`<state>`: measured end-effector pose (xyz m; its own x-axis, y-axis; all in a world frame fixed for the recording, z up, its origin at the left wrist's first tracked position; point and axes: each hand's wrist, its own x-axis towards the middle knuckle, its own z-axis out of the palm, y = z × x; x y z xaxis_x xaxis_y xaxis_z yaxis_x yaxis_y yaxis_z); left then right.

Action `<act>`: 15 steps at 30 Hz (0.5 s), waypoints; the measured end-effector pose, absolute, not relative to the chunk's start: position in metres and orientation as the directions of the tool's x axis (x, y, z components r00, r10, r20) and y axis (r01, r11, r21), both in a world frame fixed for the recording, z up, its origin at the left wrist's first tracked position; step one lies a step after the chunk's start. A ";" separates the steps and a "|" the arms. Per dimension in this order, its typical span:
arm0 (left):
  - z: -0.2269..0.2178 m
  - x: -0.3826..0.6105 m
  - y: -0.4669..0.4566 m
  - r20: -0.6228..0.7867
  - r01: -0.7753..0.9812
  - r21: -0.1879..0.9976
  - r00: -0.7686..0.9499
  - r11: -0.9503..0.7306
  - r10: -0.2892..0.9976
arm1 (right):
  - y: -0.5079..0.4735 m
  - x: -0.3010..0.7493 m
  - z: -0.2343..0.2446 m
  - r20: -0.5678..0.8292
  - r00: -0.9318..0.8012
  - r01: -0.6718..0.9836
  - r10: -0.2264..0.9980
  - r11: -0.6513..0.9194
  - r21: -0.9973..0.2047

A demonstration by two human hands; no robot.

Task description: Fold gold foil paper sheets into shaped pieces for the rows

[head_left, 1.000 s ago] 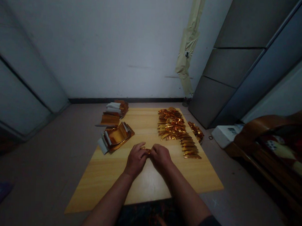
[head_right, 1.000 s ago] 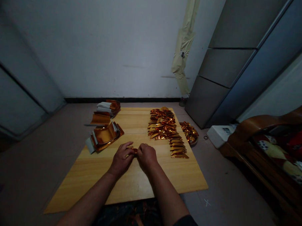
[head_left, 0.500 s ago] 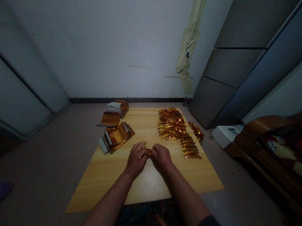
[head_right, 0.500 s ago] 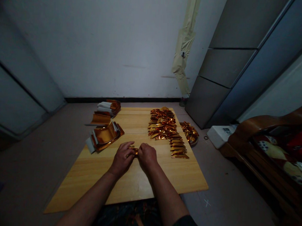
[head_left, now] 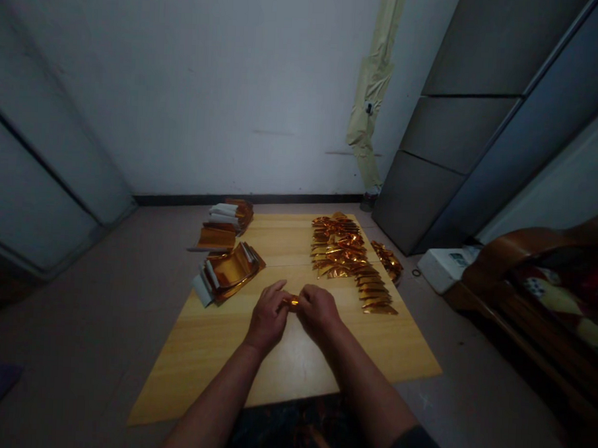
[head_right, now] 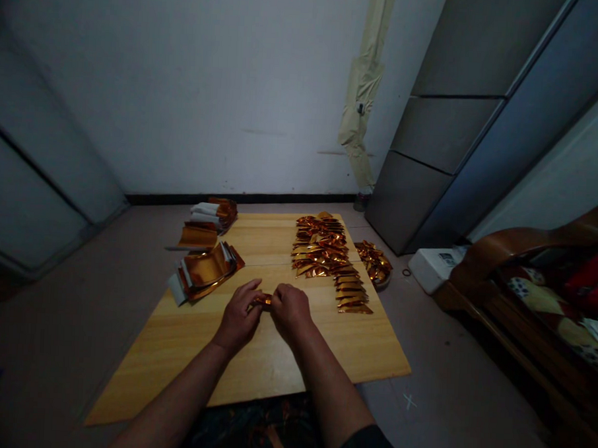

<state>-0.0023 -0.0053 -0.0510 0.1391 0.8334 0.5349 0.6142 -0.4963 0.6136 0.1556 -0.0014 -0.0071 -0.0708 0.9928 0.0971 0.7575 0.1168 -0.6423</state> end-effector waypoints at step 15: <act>-0.046 -0.002 -0.004 0.367 0.523 0.805 -0.068 -0.280 0.928 | 0.000 0.160 -0.005 0.065 -0.057 0.575 0.996 0.086 -0.813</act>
